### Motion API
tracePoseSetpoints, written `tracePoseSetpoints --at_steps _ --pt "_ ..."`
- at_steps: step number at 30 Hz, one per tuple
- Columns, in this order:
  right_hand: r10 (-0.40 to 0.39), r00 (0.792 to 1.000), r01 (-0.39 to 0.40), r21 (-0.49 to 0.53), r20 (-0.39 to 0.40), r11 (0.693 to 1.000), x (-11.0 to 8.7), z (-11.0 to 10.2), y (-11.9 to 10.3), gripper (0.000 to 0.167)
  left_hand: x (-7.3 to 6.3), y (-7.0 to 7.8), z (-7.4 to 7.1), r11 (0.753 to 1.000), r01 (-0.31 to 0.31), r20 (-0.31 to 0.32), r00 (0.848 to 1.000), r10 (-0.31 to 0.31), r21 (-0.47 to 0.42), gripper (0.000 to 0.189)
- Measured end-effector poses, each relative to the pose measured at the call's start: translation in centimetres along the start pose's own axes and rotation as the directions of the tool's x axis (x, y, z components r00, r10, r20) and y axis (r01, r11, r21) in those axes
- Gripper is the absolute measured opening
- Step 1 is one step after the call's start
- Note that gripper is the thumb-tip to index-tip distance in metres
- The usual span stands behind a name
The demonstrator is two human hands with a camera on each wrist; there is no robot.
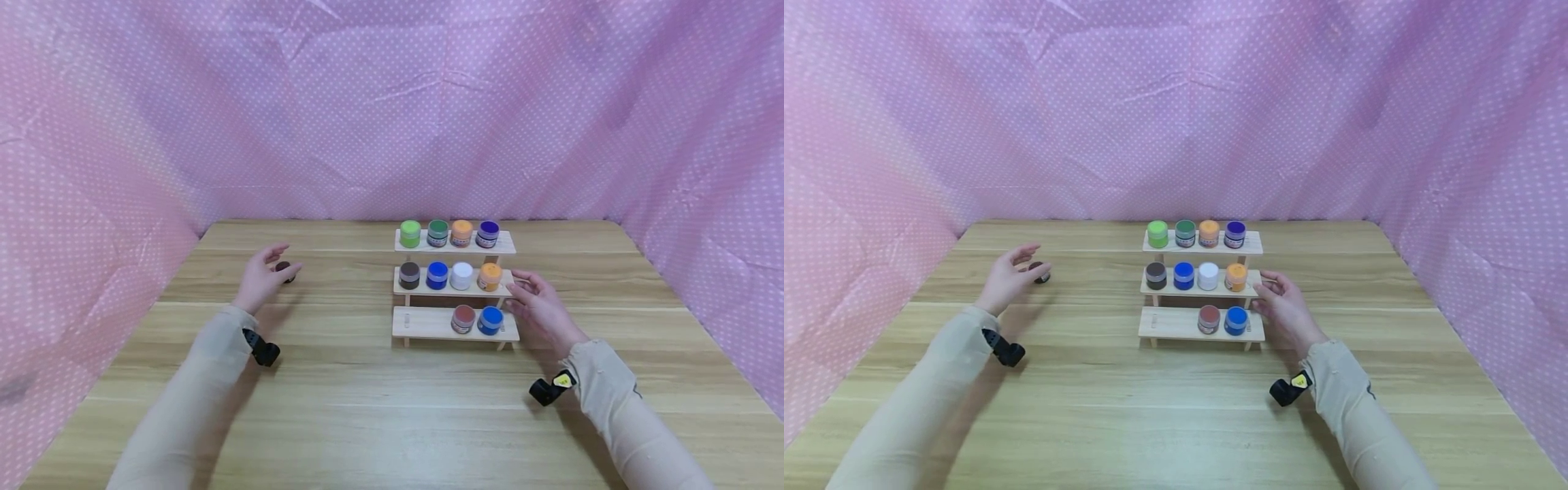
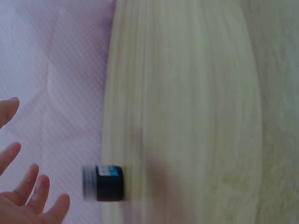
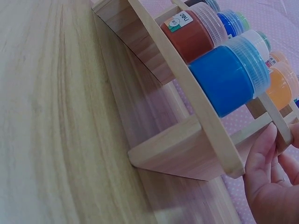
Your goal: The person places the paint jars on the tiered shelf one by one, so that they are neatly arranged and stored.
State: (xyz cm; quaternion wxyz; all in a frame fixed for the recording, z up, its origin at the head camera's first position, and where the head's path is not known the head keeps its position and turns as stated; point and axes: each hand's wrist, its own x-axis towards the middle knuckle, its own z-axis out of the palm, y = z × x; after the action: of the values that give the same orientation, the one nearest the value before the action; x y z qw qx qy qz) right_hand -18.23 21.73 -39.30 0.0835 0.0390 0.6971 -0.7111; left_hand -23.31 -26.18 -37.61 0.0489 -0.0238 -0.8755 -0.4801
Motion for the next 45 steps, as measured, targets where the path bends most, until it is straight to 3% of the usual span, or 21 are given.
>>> tracePoseSetpoints --at_steps 7,14,22,31,37,45 --pt "-0.010 1.000 0.010 -0.022 0.000 1.000 0.0 -0.1 0.0 0.058 0.8 -1.2 -0.1 0.998 0.066 -0.014 0.998 -0.066 0.007 0.069" --pt "0.000 1.000 0.000 -0.036 -0.001 0.999 0.0 -0.2 0.0 0.059 1.9 -2.9 -0.1 0.992 0.122 0.014 0.992 -0.122 -0.037 0.069" --pt "-0.009 1.000 0.009 0.007 0.001 1.000 0.0 -0.1 0.0 0.051 2.9 -4.6 -0.4 0.990 0.139 0.039 0.990 -0.137 -0.039 0.068" --pt "0.004 1.000 -0.004 -0.025 -0.001 1.000 0.0 0.0 -0.1 0.059 3.0 -4.8 -0.7 0.990 0.136 0.081 0.987 -0.138 0.033 0.064" --pt "0.012 1.000 -0.012 -0.041 0.004 0.999 0.0 0.1 -0.1 0.061 2.9 -4.9 -0.7 0.992 0.103 0.084 0.991 -0.108 0.067 0.057" --pt "0.000 1.000 0.000 -0.032 0.009 0.999 0.0 -0.1 0.0 0.063 2.8 -4.7 -0.7 0.987 0.148 0.088 0.984 -0.153 0.060 0.055"
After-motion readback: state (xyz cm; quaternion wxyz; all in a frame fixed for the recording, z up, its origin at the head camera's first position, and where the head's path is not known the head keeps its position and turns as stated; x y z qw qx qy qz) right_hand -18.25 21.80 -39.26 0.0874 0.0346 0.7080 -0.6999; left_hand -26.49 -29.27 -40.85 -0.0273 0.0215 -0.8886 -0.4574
